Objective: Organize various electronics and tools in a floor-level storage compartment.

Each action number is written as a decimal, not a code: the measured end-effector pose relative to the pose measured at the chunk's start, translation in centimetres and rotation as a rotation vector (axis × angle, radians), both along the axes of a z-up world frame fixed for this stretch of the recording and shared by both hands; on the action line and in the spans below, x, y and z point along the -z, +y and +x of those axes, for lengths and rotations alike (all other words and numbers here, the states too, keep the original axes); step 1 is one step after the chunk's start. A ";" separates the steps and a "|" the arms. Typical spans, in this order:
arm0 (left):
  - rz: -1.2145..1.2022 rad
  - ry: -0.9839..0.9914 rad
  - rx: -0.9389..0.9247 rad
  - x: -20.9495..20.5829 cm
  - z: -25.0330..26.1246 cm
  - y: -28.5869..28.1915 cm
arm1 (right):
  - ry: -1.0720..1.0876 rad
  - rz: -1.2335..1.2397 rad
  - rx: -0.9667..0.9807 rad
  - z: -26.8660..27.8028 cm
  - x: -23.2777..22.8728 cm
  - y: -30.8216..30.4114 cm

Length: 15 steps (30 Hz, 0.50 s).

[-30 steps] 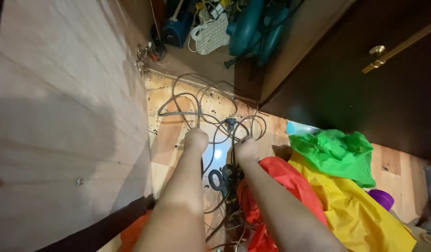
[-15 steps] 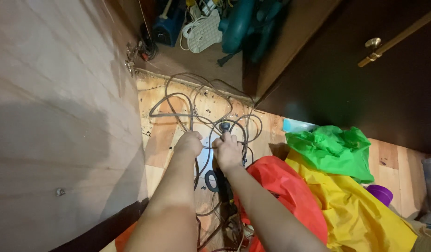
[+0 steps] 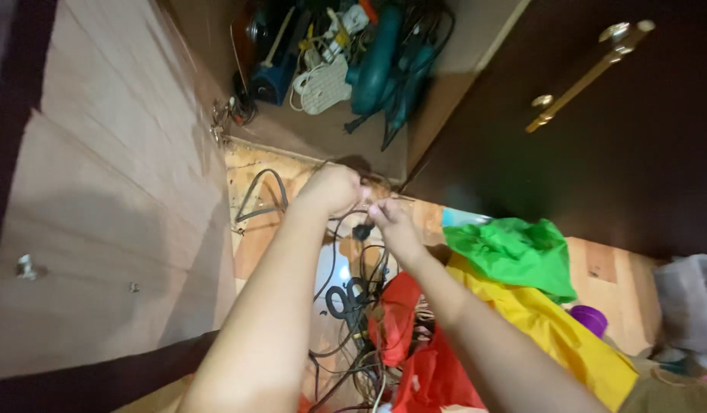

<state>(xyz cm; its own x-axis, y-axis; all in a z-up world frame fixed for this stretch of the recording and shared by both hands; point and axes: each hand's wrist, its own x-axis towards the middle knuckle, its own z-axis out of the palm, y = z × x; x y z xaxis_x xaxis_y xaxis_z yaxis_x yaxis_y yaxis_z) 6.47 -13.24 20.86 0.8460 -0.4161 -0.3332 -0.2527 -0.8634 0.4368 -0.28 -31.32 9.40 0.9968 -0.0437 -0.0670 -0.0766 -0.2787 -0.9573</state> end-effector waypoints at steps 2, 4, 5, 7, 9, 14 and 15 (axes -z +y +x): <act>-0.314 -0.030 -0.067 -0.6 1.3 -0.5 | -0.044 0.081 -0.027 0.9 -2.0 -0.7; -0.428 -0.026 -0.135 -3.5 1.0 -1.0 | -0.072 -0.050 -0.019 1.4 -6.6 -1.1; -0.541 -0.010 -0.204 -4.8 0.7 -1.1 | -0.087 -0.181 -0.008 1.5 -8.9 -1.2; -0.624 0.023 -0.276 -5.1 2.0 -1.6 | -0.055 -0.172 0.022 3.1 -10.5 -1.5; -0.705 0.058 -0.348 -7.1 1.8 -1.6 | -0.019 -0.160 0.052 3.6 -13.3 -1.2; -1.252 0.303 -0.628 -10.9 1.7 -1.9 | 0.177 0.327 0.055 2.9 -19.6 1.1; -1.255 0.295 -0.625 -11.0 1.6 -1.9 | 0.170 0.326 0.051 2.9 -20.4 1.6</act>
<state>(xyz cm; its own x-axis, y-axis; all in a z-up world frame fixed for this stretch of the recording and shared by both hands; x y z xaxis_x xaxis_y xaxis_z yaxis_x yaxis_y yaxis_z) 8.03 -15.14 31.89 0.9627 -0.1533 -0.2231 0.2505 0.1924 0.9488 2.59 -29.72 29.78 0.9675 -0.0416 -0.2496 -0.2476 0.0473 -0.9677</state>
